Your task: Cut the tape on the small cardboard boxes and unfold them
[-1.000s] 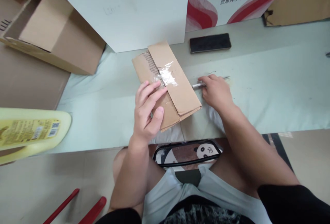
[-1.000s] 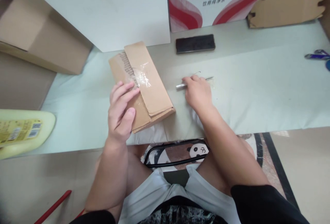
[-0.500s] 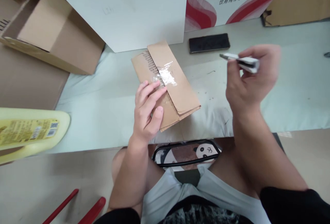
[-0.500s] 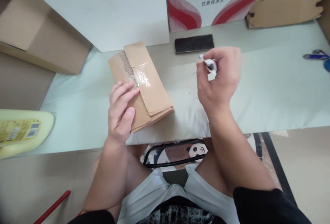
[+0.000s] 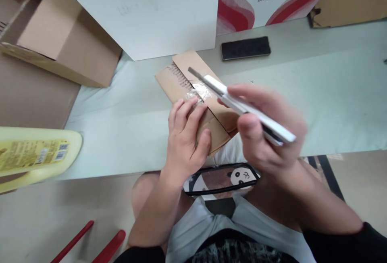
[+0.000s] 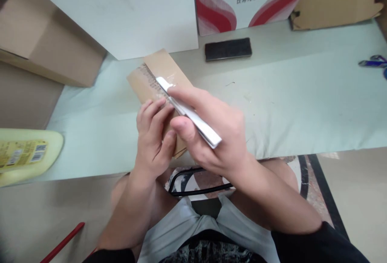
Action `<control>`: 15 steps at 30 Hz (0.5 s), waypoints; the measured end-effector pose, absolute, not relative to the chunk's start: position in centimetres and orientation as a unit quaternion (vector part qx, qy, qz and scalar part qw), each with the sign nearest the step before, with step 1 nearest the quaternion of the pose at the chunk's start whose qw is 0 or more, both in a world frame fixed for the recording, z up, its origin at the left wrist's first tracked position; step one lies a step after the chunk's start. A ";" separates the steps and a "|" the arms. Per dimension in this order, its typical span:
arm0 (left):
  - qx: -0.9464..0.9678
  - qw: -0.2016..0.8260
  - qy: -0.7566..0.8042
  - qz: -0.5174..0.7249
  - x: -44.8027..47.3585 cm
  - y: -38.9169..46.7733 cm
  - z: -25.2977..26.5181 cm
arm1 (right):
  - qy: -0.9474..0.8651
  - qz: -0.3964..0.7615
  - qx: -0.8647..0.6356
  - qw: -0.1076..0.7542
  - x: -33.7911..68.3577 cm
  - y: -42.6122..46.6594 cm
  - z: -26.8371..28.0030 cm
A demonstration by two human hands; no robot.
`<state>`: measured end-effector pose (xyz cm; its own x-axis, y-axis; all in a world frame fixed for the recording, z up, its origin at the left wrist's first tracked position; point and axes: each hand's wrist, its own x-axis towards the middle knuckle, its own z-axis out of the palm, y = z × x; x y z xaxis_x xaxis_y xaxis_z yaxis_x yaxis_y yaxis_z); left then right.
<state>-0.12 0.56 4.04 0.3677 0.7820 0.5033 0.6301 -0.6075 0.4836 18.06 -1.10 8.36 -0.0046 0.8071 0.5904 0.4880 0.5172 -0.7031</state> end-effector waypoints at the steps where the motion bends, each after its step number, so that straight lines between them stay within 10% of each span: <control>1: 0.822 0.107 0.430 0.357 -0.1 0.5 4.1 | -0.701 0.151 -0.448 0.534 17.8 -0.8 8.4; 15: 0.814 0.087 0.446 0.362 0.2 0.5 4.1 | -0.703 0.112 -0.496 0.497 17.0 -0.2 7.8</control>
